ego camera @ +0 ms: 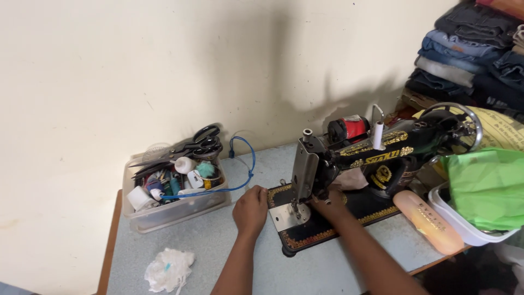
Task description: Cleaning and wiping down various parts of a manual sewing machine with a cloth.
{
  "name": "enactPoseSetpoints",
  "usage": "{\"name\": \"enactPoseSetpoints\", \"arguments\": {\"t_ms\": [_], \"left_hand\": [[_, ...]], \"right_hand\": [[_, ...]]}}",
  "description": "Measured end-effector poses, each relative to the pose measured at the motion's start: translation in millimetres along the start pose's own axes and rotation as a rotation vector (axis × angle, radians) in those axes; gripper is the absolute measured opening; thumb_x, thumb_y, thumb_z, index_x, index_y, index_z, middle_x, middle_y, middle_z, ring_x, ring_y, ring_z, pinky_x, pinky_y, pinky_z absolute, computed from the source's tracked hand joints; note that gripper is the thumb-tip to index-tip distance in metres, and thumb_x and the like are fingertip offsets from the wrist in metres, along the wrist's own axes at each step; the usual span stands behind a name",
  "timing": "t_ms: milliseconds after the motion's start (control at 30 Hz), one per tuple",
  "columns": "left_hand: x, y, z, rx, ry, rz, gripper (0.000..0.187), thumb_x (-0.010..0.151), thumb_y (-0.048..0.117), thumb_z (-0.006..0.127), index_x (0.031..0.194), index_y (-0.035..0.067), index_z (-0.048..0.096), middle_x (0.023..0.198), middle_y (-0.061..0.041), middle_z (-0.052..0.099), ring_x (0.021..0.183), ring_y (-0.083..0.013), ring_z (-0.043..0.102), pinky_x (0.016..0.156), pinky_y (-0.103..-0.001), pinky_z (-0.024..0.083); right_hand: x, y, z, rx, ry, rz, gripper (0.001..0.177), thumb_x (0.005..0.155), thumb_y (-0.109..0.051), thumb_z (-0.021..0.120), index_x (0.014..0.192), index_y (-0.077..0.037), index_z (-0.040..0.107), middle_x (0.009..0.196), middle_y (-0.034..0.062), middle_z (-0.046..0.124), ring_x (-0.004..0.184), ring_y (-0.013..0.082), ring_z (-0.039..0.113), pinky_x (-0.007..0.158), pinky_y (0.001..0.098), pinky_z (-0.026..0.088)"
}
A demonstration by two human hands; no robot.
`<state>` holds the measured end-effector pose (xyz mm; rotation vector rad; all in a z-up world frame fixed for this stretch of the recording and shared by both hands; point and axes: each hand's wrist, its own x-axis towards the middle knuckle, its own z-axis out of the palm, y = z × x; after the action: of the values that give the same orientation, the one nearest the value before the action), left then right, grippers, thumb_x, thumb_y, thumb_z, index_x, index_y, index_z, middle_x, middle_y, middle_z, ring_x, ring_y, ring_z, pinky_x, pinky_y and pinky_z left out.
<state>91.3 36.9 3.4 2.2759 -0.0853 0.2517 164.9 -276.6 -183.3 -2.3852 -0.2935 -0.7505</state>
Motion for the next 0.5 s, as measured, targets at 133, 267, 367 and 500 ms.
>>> {"name": "enactPoseSetpoints", "arguments": {"t_ms": [133,267,367,500], "left_hand": [[-4.8,-8.2,-0.4,-0.06,0.012,0.038,0.027,0.097,0.035,0.056,0.096,0.013,0.074,0.092,-0.008,0.075,0.089,-0.0306,0.07,0.078,-0.045,0.053],[-6.7,-10.3,-0.7,-0.09,-0.001,0.079,0.025,0.096,0.032,0.058,0.095,0.012,0.073,0.092,-0.008,0.074,0.09,-0.0296,0.07,0.079,-0.043,0.053],[-3.3,-8.9,0.4,-0.065,0.019,0.129,0.022,0.095,0.029,0.059,0.095,0.012,0.073,0.095,-0.007,0.073,0.093,-0.0293,0.068,0.08,-0.043,0.052],[-13.9,-5.0,7.9,0.008,0.033,0.315,0.016,0.091,0.02,0.062,0.096,0.013,0.075,0.097,-0.005,0.071,0.098,-0.0289,0.065,0.083,-0.044,0.052]], "right_hand": [[26.3,16.1,-57.2,-0.518,-0.384,0.509,0.025,0.087,-0.018,0.067,0.104,-0.001,0.07,0.105,0.0199,0.075,0.096,0.03,0.073,0.085,0.0379,0.058],[18.5,-13.6,-73.3,-0.556,-0.161,0.371,0.02,0.094,-0.016,0.064,0.101,-0.003,0.077,0.105,0.0223,0.075,0.098,0.0367,0.072,0.089,0.0452,0.056],[8.5,-109.6,-78.6,-0.282,0.005,0.335,0.023,0.088,-0.01,0.068,0.11,-0.002,0.071,0.108,0.0253,0.07,0.104,0.0422,0.066,0.091,0.0469,0.052],[-18.0,-199.0,-132.6,-0.152,-0.139,-0.013,0.032,0.08,0.003,0.066,0.105,-0.01,0.081,0.114,0.0252,0.067,0.11,0.0393,0.062,0.093,0.0439,0.049]]}}
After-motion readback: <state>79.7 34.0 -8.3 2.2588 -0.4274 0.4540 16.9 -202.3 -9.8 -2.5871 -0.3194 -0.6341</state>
